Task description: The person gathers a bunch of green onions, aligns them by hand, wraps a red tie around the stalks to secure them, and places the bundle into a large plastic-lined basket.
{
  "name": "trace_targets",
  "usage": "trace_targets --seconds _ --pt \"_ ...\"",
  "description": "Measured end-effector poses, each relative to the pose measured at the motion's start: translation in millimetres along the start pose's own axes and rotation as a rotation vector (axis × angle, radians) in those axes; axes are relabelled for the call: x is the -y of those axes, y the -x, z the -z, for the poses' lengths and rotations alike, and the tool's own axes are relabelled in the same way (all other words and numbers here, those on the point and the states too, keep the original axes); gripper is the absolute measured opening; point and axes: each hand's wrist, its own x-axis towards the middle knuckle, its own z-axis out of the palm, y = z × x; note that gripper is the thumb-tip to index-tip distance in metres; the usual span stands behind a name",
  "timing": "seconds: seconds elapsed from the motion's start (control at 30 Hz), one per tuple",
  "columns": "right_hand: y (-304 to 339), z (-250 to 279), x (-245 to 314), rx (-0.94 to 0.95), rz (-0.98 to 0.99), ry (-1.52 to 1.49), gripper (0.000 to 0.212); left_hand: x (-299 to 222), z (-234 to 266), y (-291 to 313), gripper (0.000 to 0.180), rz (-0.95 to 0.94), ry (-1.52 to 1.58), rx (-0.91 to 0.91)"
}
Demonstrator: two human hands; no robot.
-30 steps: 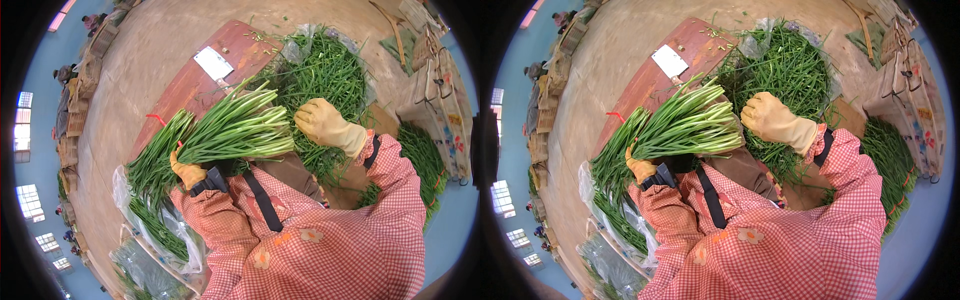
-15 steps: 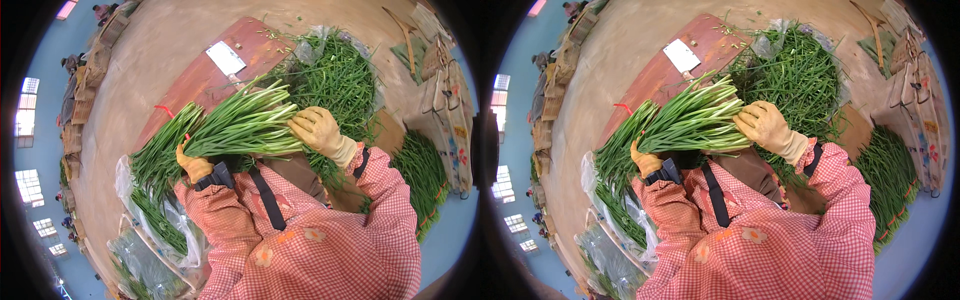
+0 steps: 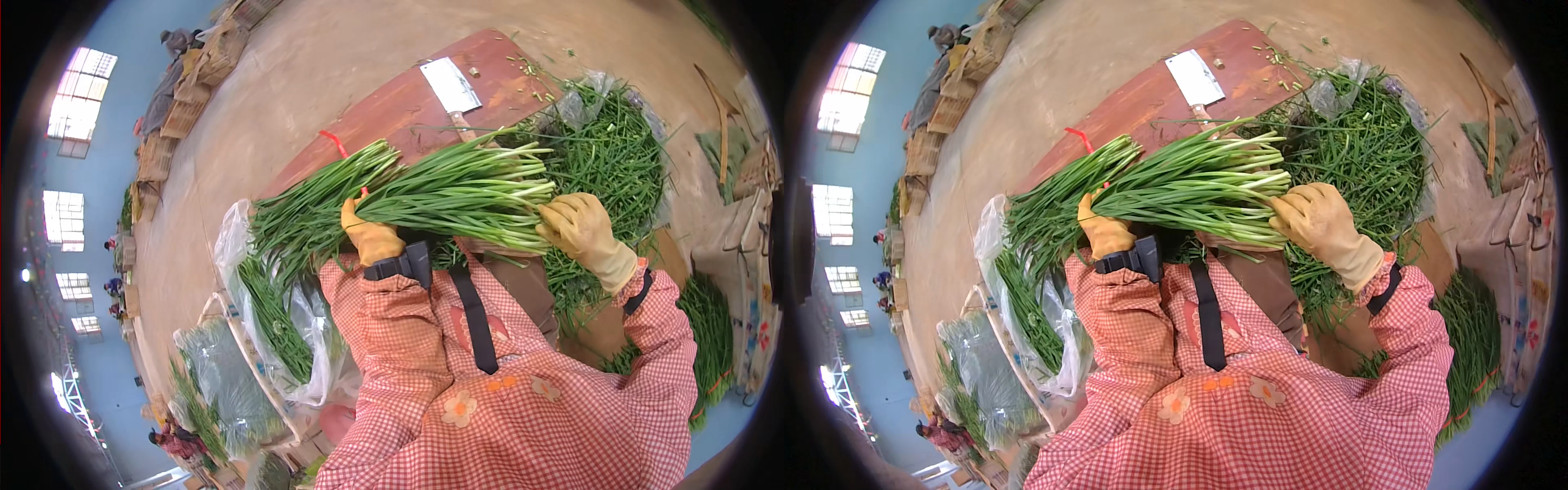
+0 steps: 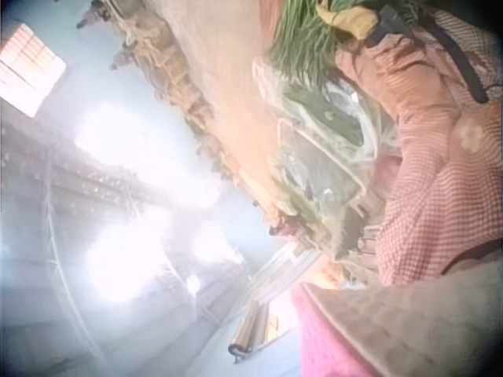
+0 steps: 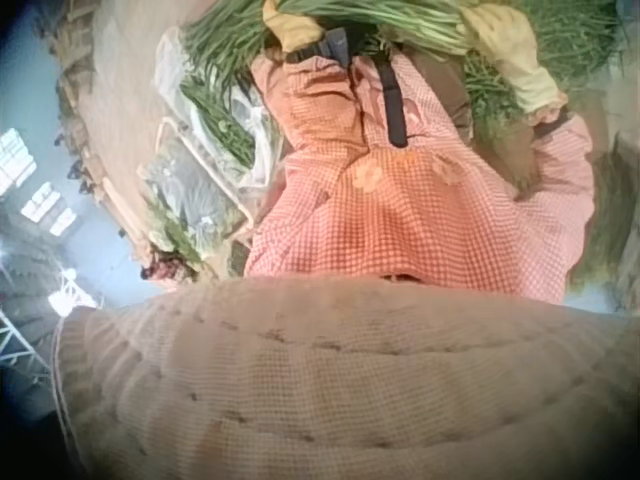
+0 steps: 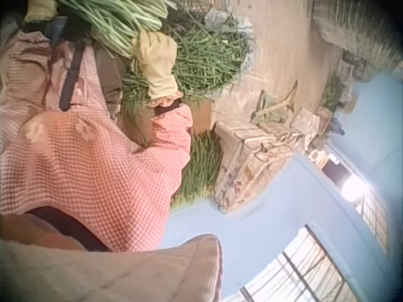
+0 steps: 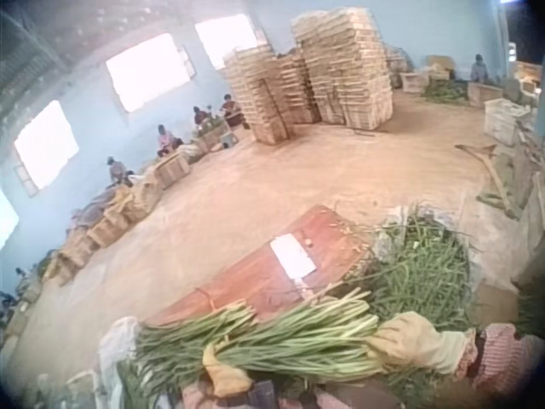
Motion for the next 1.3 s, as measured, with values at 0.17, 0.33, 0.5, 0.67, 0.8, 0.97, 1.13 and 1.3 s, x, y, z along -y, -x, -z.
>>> trace_targets --seconds 0.17,0.33,0.5,0.67,0.8,0.97,1.13,1.3 --pt "1.8 -3.4 2.3 0.072 0.017 0.077 0.032 0.5 1.3 -2.5 0.039 0.062 0.019 0.115" --pt "-3.4 0.0 3.4 0.059 0.032 0.104 0.032 6.9 7.5 -2.9 0.032 -0.146 -0.175 0.089" --pt "-5.1 2.2 2.9 0.019 0.023 0.137 0.033 6.6 8.9 -0.4 0.028 -0.174 -0.217 0.121" --pt "11.4 -8.3 -1.3 0.017 -0.062 -0.013 0.032 5.7 14.1 -11.8 0.029 -0.011 0.034 0.172" --pt "23.2 4.8 -14.0 0.335 -0.260 0.080 0.024 2.3 20.1 -26.7 0.037 0.028 0.010 0.141" --pt "-30.9 30.6 -13.9 0.040 -0.306 0.076 0.023 9.7 9.3 -8.6 0.031 -0.007 0.113 0.087" --pt "-121.6 12.3 35.1 -0.111 -0.108 -0.334 0.022 1.2 -26.5 20.5 0.028 0.007 0.103 -0.064" --pt "-119.5 8.5 60.3 -0.035 -0.261 -0.291 0.020 -2.1 -29.8 33.9 0.029 -0.034 0.124 -0.049"
